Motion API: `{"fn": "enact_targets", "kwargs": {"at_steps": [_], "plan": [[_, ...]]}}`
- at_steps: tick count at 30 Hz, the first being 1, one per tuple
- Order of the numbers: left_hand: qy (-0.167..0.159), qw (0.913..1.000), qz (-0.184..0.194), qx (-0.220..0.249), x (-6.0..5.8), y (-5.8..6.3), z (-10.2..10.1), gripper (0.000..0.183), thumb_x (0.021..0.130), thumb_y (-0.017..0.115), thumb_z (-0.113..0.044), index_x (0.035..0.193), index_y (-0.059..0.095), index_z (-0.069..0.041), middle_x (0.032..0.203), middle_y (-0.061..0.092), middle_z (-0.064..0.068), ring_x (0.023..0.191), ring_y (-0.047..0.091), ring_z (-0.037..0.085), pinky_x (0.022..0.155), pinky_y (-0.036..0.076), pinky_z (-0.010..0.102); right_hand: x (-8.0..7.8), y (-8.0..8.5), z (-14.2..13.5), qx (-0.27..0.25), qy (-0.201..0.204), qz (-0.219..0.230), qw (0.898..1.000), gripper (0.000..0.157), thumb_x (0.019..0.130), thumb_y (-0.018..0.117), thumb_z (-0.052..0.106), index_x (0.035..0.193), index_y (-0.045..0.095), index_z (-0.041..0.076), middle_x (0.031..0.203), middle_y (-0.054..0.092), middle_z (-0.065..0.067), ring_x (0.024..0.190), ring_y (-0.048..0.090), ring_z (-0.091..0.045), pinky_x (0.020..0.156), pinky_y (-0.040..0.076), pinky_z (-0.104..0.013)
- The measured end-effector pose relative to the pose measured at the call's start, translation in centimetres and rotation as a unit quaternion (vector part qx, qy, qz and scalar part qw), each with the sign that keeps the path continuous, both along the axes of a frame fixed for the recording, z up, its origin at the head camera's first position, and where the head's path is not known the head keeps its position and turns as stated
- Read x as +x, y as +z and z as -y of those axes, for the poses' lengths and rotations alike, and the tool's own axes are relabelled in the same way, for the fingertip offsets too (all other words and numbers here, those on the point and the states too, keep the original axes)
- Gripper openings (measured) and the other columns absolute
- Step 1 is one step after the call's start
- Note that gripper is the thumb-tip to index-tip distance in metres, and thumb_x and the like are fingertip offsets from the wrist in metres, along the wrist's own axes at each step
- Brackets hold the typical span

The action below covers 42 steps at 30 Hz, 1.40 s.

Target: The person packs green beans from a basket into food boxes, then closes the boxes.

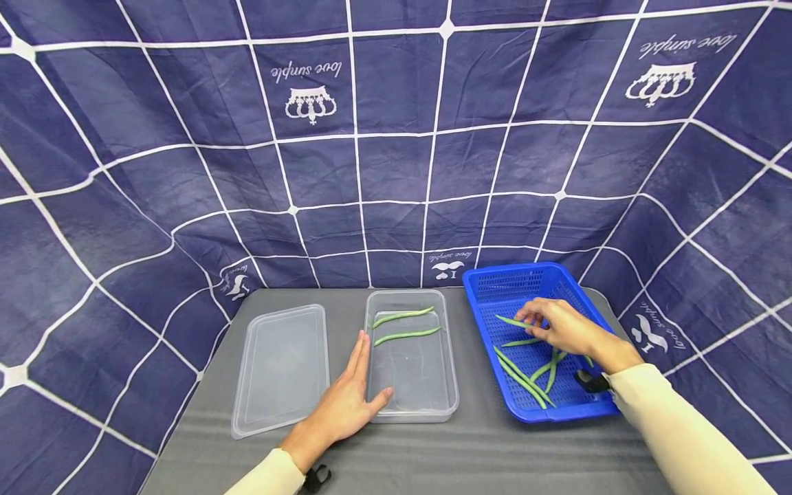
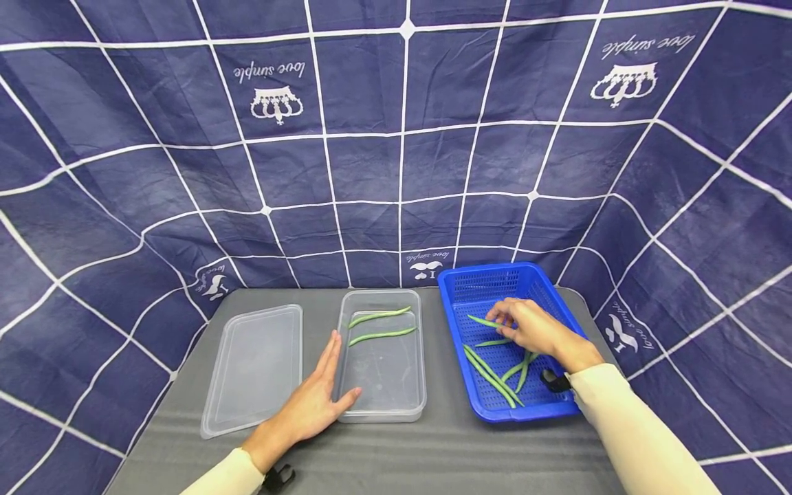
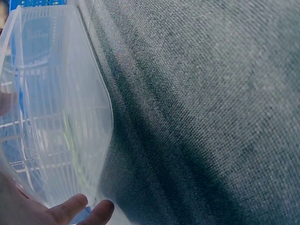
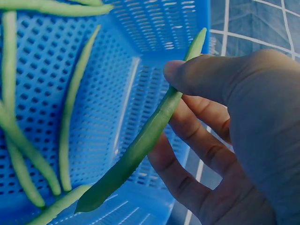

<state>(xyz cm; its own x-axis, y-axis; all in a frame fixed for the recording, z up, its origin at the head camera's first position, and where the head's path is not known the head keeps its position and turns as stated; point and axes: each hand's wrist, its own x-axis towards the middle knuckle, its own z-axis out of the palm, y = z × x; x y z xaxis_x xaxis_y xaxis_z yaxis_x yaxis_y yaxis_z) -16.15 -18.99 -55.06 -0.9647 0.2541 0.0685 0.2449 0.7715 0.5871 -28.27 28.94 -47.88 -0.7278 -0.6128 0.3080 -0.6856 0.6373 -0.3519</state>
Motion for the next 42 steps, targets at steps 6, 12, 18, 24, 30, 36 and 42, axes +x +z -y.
{"fn": "enact_targets", "kwargs": {"at_steps": [6,12,18,24,30,36,42], "plan": [[0.002,1.0000,-0.005,-0.003,-0.1,0.0,0.0,0.119,0.107,0.080,-0.050,0.188,0.006,-0.006,0.199,0.003,0.013,0.171,0.047,0.042,0.129,0.053,0.061,-0.1,1.1,1.4,-0.006,-0.011,0.000,1.000,0.032,0.090,0.091,-0.008,0.114,0.085,0.012,0.096,0.078,0.008,0.088,0.073,-0.015,0.078,0.063,-0.038],[0.005,0.9999,-0.006,-0.006,-0.1,-0.1,0.0,0.119,0.107,0.080,-0.049,0.189,0.004,-0.008,0.199,0.002,0.012,0.169,0.050,0.042,0.126,0.055,0.061,-0.1,1.7,2.9,-0.014,-0.007,-0.006,1.000,0.029,0.091,0.092,-0.007,0.113,0.084,0.010,0.098,0.082,0.003,0.086,0.074,-0.012,0.076,0.065,-0.035],[0.004,0.9999,-0.011,-0.005,-0.1,-0.1,0.0,0.118,0.107,0.080,-0.049,0.188,0.005,-0.007,0.199,0.005,0.015,0.169,0.050,0.043,0.126,0.055,0.062,-0.3,2.4,4.4,-0.006,-0.012,0.008,1.000,0.024,0.095,0.090,-0.003,0.115,0.085,0.008,0.101,0.083,0.002,0.088,0.076,-0.012,0.081,0.067,-0.039],[0.001,0.9999,-0.012,-0.008,-0.1,-0.1,0.0,0.118,0.107,0.080,-0.048,0.189,0.006,-0.007,0.199,0.005,0.015,0.169,0.050,0.044,0.126,0.055,0.063,-0.6,2.8,5.9,0.002,-0.006,0.013,1.000,0.024,0.095,0.089,-0.004,0.116,0.085,0.007,0.101,0.083,-0.001,0.089,0.076,-0.011,0.081,0.068,-0.040],[-0.002,0.9997,-0.022,-0.013,-0.1,-0.2,0.1,0.117,0.107,0.079,-0.050,0.188,0.008,-0.005,0.198,0.009,0.019,0.168,0.050,0.045,0.124,0.056,0.063,-0.9,3.2,7.4,0.007,0.000,0.018,1.000,0.022,0.096,0.089,-0.003,0.115,0.086,0.008,0.098,0.081,0.001,0.088,0.075,-0.012,0.078,0.067,-0.036],[0.000,0.9999,-0.008,-0.010,0.0,-0.2,0.0,0.118,0.107,0.080,-0.048,0.188,0.005,-0.007,0.198,0.006,0.017,0.172,0.046,0.043,0.127,0.053,0.063,-1.2,3.2,9.0,0.012,0.014,0.021,1.000,0.024,0.097,0.089,-0.002,0.117,0.086,0.010,0.100,0.080,0.000,0.091,0.076,-0.014,0.083,0.070,-0.043],[-0.001,0.9999,-0.007,-0.008,0.1,-0.2,0.0,0.118,0.107,0.080,-0.049,0.189,0.005,-0.008,0.198,0.007,0.018,0.171,0.046,0.044,0.126,0.054,0.064,-1.7,3.0,10.5,0.007,0.030,0.026,0.999,0.024,0.098,0.087,-0.002,0.118,0.087,0.010,0.102,0.082,-0.001,0.095,0.079,-0.018,0.087,0.069,-0.046]]}}
